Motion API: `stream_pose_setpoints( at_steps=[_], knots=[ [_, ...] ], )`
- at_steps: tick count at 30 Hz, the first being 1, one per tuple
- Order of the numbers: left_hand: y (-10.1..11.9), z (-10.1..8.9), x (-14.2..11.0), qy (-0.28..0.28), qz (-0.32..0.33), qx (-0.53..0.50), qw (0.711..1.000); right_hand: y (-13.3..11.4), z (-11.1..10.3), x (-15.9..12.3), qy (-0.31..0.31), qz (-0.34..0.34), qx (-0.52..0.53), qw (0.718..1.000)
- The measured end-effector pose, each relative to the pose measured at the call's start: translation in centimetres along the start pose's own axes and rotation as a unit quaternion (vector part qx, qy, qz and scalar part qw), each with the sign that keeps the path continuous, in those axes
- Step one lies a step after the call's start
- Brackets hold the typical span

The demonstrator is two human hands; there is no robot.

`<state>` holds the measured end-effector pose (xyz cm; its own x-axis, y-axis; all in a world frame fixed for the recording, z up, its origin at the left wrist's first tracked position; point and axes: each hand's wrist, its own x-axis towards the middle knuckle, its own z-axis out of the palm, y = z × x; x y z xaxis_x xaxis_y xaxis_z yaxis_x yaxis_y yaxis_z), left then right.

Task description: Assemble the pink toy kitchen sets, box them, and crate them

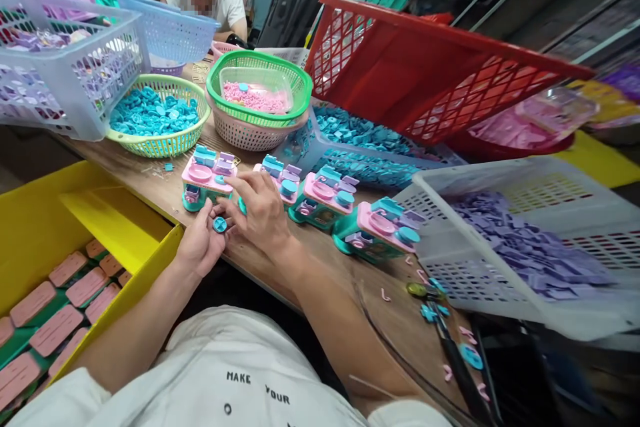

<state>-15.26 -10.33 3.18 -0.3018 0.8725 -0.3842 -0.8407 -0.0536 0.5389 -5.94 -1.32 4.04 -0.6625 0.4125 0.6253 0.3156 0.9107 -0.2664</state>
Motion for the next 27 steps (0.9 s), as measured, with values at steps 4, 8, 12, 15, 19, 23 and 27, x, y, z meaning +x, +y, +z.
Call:
stream_pose_setpoints(
  at_steps=[4,8,12,15,19,23,27],
  knots=[
    [-0.4,-0.1,-1.2,-0.042,-0.006,0.046,0.998,-0.3,-0.4,-3.8,-0.037,-0.023,0.109,0.993],
    [-1.1,-0.3,-1.5,-0.098,0.055,0.126,0.986,0.6,-0.6,-4.2,-0.006,0.068,0.16,0.985],
    [-1.1,-1.1,-0.8,-0.057,0.126,0.207,0.969,-0.1,-1.1,-4.1,0.049,0.064,0.115,0.99],
    [-1.2,-1.5,-0.1,-0.004,0.155,0.204,0.967,-1.4,-0.5,-4.8,0.047,0.03,0.073,0.996],
    [-2.3,-1.4,0.0,0.007,0.209,0.181,0.961,-2.0,0.8,-5.2,0.056,0.07,0.061,0.994],
    [-3.5,-1.3,-0.9,-0.02,0.244,0.202,0.948,-1.3,0.8,-4.4,0.071,0.098,0.084,0.989],
    [-2.7,-1.1,-1.4,-0.036,0.318,0.302,0.898,0.0,0.4,-2.4,0.066,0.1,0.074,0.99]
  ],
)
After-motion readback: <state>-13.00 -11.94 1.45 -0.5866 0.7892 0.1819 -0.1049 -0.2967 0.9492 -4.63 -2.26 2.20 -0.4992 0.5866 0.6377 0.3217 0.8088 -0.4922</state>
